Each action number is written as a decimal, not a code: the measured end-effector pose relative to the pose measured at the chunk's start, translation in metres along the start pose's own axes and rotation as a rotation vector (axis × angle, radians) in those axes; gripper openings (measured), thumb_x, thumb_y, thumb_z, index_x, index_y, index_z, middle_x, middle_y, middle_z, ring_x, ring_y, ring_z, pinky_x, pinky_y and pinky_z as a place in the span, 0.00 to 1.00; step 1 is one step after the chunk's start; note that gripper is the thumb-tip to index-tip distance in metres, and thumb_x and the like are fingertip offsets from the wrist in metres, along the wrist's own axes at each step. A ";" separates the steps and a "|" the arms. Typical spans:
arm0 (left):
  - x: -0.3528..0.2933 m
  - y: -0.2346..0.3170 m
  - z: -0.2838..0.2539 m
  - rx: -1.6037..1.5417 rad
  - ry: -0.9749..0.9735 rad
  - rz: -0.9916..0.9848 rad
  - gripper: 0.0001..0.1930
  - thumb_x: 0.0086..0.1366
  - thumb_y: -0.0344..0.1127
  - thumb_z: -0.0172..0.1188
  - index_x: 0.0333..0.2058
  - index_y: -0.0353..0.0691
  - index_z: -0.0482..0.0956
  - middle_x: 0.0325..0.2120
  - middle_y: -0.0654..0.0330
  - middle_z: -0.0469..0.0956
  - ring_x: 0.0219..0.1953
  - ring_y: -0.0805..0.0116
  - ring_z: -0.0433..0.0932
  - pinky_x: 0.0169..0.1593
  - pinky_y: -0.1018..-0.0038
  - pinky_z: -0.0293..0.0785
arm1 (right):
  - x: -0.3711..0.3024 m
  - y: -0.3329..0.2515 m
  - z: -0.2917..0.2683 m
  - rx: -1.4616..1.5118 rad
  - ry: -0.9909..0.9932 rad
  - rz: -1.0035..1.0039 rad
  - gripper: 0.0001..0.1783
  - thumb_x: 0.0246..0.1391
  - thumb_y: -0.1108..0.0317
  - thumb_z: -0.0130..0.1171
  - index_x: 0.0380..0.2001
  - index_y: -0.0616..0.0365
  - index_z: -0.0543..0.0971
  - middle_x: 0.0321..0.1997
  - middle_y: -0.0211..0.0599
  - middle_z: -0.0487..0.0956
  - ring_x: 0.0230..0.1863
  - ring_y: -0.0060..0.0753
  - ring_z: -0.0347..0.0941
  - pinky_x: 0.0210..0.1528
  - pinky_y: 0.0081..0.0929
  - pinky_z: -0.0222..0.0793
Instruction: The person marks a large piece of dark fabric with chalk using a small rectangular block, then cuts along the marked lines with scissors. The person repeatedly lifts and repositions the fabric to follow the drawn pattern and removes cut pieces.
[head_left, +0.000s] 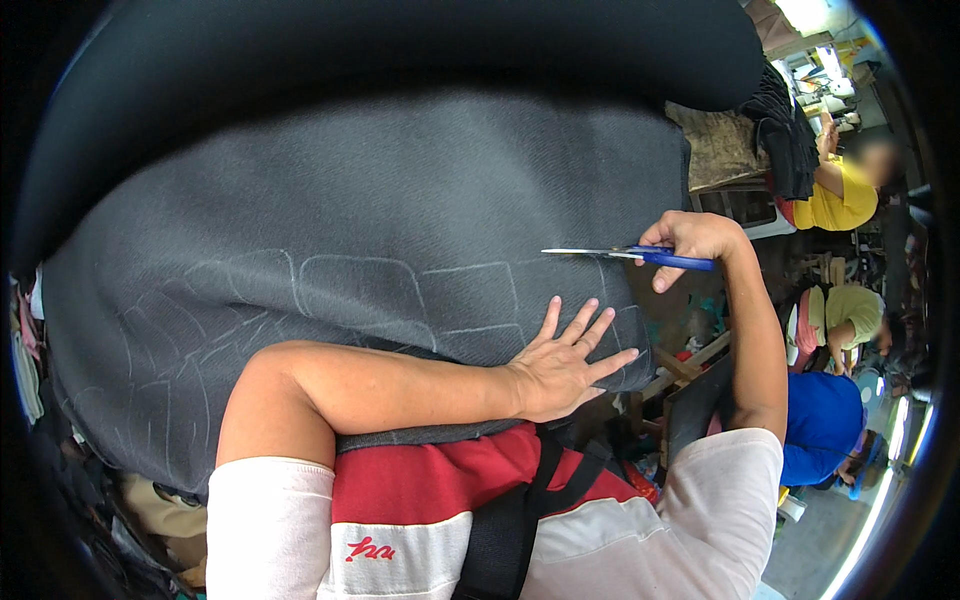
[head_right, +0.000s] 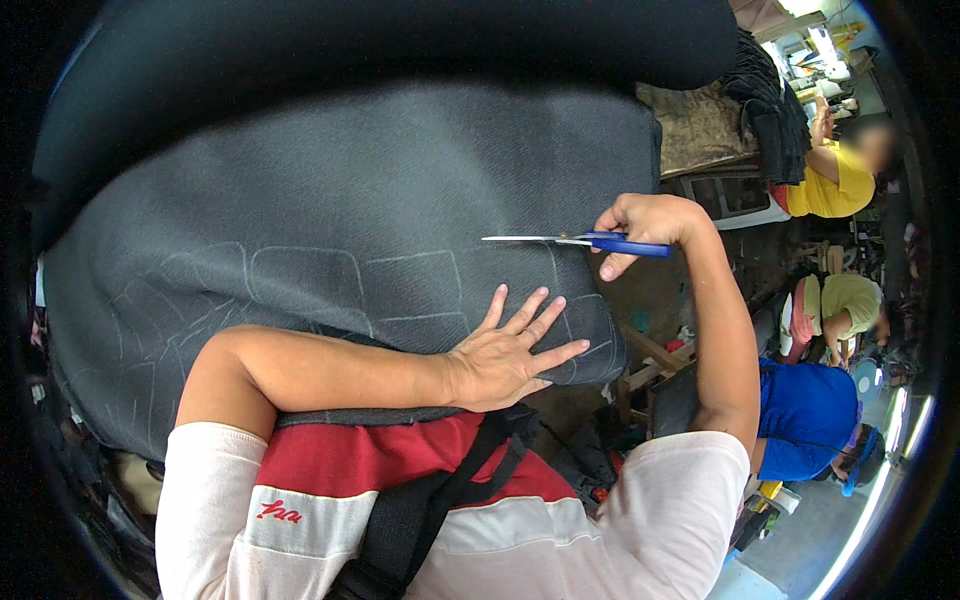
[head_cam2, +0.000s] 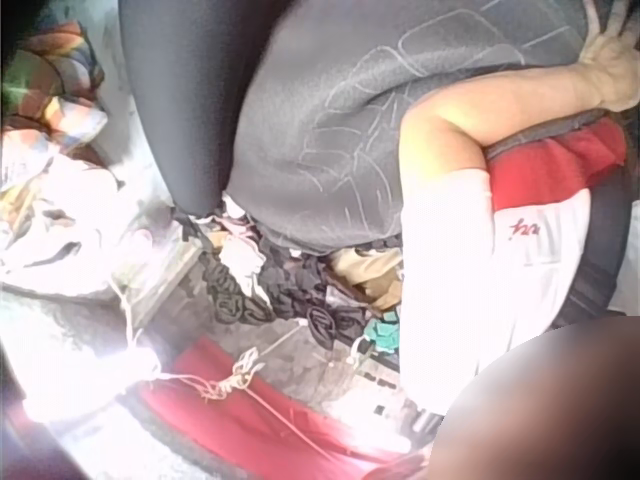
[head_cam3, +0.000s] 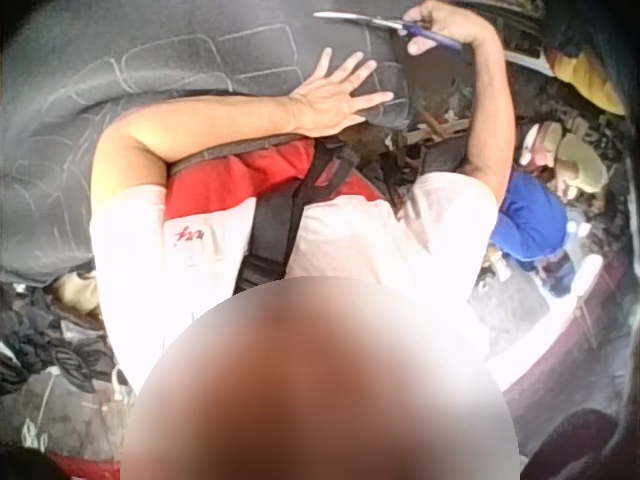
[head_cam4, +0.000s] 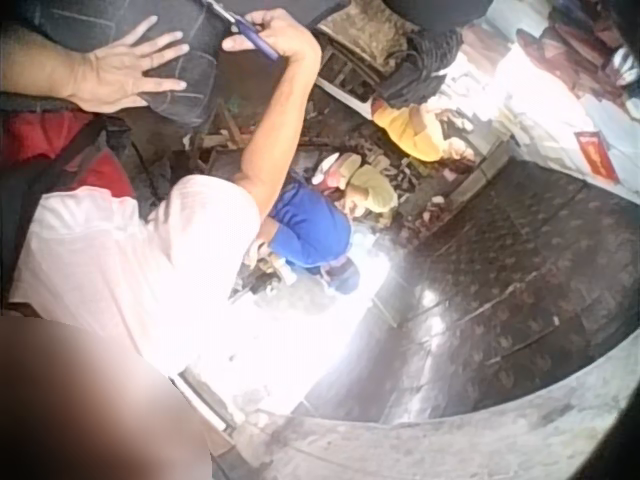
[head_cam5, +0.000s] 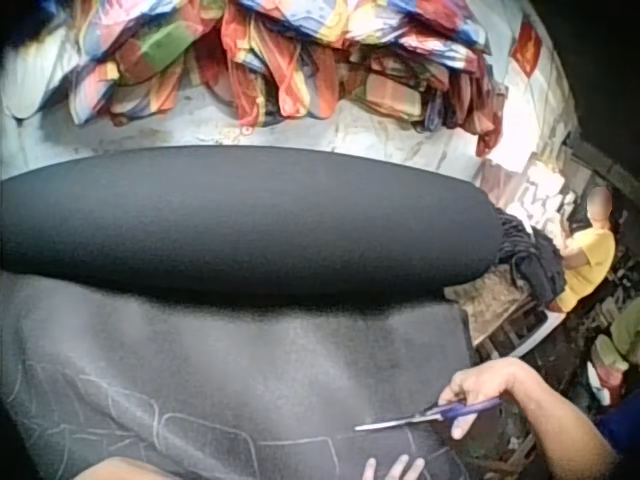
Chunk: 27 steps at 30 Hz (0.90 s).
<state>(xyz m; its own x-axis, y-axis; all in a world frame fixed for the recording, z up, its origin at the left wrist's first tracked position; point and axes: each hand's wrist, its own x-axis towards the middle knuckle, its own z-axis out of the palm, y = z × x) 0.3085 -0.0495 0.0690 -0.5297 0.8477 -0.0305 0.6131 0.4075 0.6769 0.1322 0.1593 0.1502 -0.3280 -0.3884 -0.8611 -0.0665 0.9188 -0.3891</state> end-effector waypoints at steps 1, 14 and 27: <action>0.000 0.000 0.001 0.006 0.024 0.008 0.31 0.64 0.49 0.48 0.64 0.62 0.48 0.64 0.42 0.39 0.66 0.40 0.36 0.60 0.36 0.34 | 0.004 -0.004 0.002 -0.012 -0.005 -0.013 0.34 0.27 0.45 0.74 0.35 0.60 0.79 0.26 0.29 0.78 0.28 0.24 0.71 0.33 0.22 0.66; 0.005 -0.007 0.008 0.081 0.082 0.067 0.31 0.63 0.50 0.49 0.63 0.64 0.50 0.64 0.42 0.40 0.66 0.39 0.38 0.59 0.35 0.37 | 0.034 -0.013 -0.008 -0.085 -0.102 -0.077 0.27 0.30 0.48 0.74 0.29 0.58 0.80 0.23 0.29 0.79 0.25 0.23 0.72 0.28 0.22 0.66; 0.009 -0.011 0.009 0.074 0.063 0.105 0.32 0.62 0.49 0.50 0.63 0.65 0.50 0.64 0.43 0.40 0.66 0.41 0.34 0.59 0.34 0.35 | 0.036 -0.029 -0.007 -0.149 -0.064 -0.098 0.27 0.27 0.48 0.75 0.27 0.57 0.79 0.22 0.29 0.78 0.23 0.22 0.70 0.26 0.22 0.64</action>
<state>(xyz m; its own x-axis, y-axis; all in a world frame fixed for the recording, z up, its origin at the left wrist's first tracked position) 0.3022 -0.0438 0.0546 -0.4942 0.8652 0.0854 0.7076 0.3432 0.6177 0.1158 0.1188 0.1328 -0.2524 -0.4757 -0.8426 -0.2353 0.8748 -0.4234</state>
